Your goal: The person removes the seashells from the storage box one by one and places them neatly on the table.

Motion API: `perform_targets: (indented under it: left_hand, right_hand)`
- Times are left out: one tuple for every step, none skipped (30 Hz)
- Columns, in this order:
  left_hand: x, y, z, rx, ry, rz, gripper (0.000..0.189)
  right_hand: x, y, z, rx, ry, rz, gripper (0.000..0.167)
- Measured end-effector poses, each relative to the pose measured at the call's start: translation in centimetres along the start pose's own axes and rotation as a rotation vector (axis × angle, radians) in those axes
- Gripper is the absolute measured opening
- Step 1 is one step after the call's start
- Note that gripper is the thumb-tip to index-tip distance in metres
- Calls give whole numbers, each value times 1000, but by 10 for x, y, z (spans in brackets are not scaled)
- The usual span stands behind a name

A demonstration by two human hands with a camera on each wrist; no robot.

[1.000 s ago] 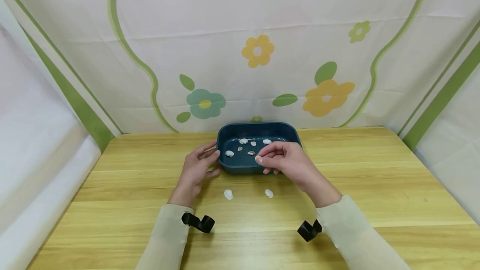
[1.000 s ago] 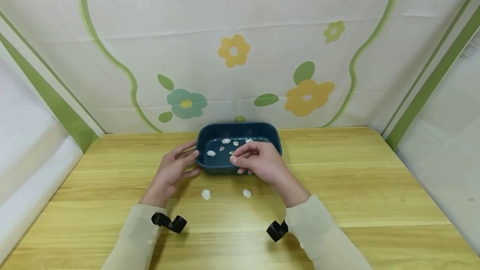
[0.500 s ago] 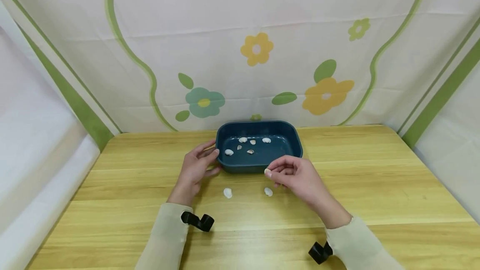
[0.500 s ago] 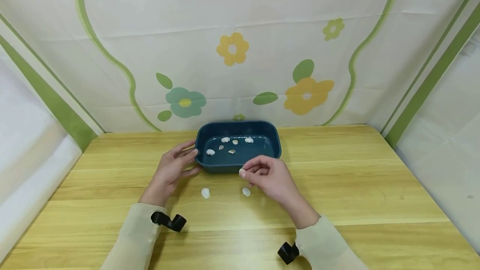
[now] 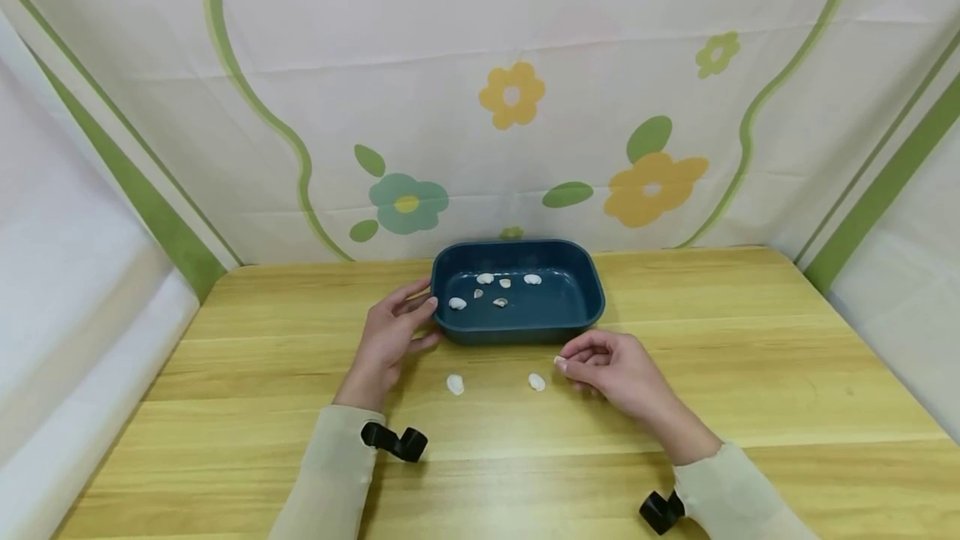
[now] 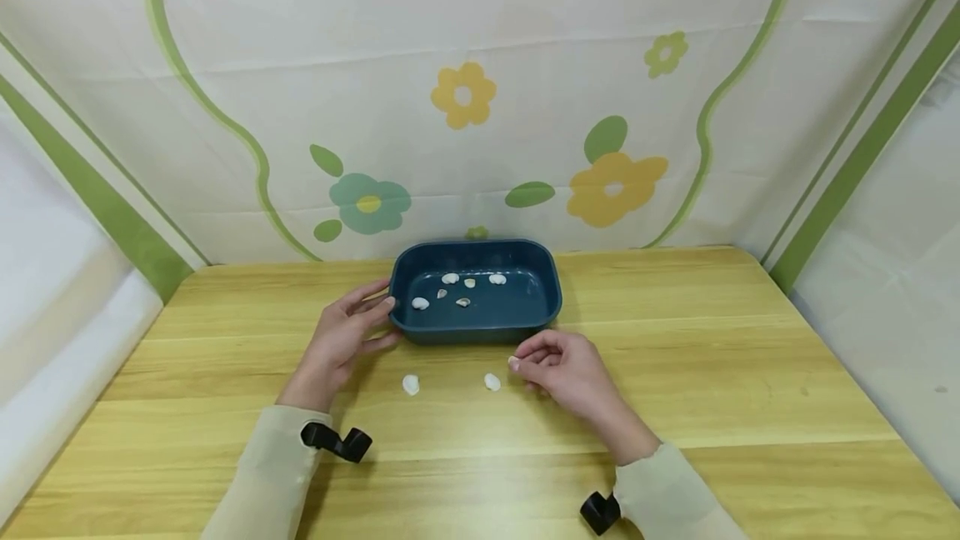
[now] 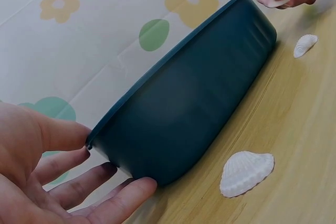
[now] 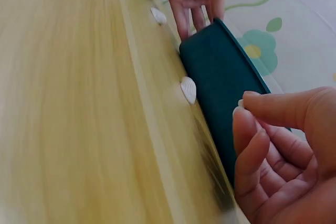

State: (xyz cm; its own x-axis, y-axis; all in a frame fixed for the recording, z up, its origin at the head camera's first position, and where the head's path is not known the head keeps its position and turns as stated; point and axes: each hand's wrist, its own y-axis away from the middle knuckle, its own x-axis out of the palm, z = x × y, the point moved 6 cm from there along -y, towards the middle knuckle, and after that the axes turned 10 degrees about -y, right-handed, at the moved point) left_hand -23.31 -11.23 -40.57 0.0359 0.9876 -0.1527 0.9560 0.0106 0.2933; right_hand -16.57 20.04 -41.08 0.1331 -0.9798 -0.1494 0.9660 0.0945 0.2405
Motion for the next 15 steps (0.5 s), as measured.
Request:
perform_targets:
  left_hand:
    - [0, 0, 0, -2, -3, 1, 43]
    - [0, 1, 0, -4, -5, 3, 43]
    - [0, 1, 0, -5, -6, 3, 43]
    - [0, 1, 0, -5, -8, 3, 43]
    - [0, 1, 0, -5, -8, 4, 43]
    - [0, 1, -1, -5, -8, 4, 43]
    - [-1, 1, -1, -4, -9, 4, 43]
    - [-1, 1, -1, -5, -8, 5, 43]
    - [-1, 1, -1, -6, -8, 4, 43]
    - [-1, 1, -1, -7, -9, 4, 43]
    - [-1, 1, -1, -9, -8, 4, 43]
    - [-1, 1, -1, -10, -8, 5, 43]
    - [-1, 1, -1, -11, -7, 5, 43]
    - [-1, 1, -1, -12, -4, 5, 43]
    - [0, 0, -1, -13, -3, 5, 43]
  right_hand:
    - [-2, 1, -2, 5, 8, -4, 29]
    - [-5, 1, -4, 11, 16, -7, 28]
    - [-8, 2, -5, 16, 27, -13, 28]
    - [-11, 2, -6, 20, 41, -19, 28]
    - [-13, 3, -7, 25, 52, -23, 27]
    - [-16, 4, -7, 27, 67, -27, 26]
    - [-19, 4, -8, 29, 81, -32, 25]
    - [-21, 5, -8, 29, 96, -35, 24]
    - [-23, 5, -8, 28, 111, -37, 23]
    - [-25, 6, -8, 27, 124, -36, 22]
    - [-26, 7, -8, 24, 135, -34, 21]
    - [-27, 7, -8, 23, 148, -31, 19]
    - [-28, 7, -8, 22, 159, -27, 17]
    - [-29, 7, -8, 21, 173, -23, 16]
    - [-29, 7, -8, 21, 185, -19, 15]
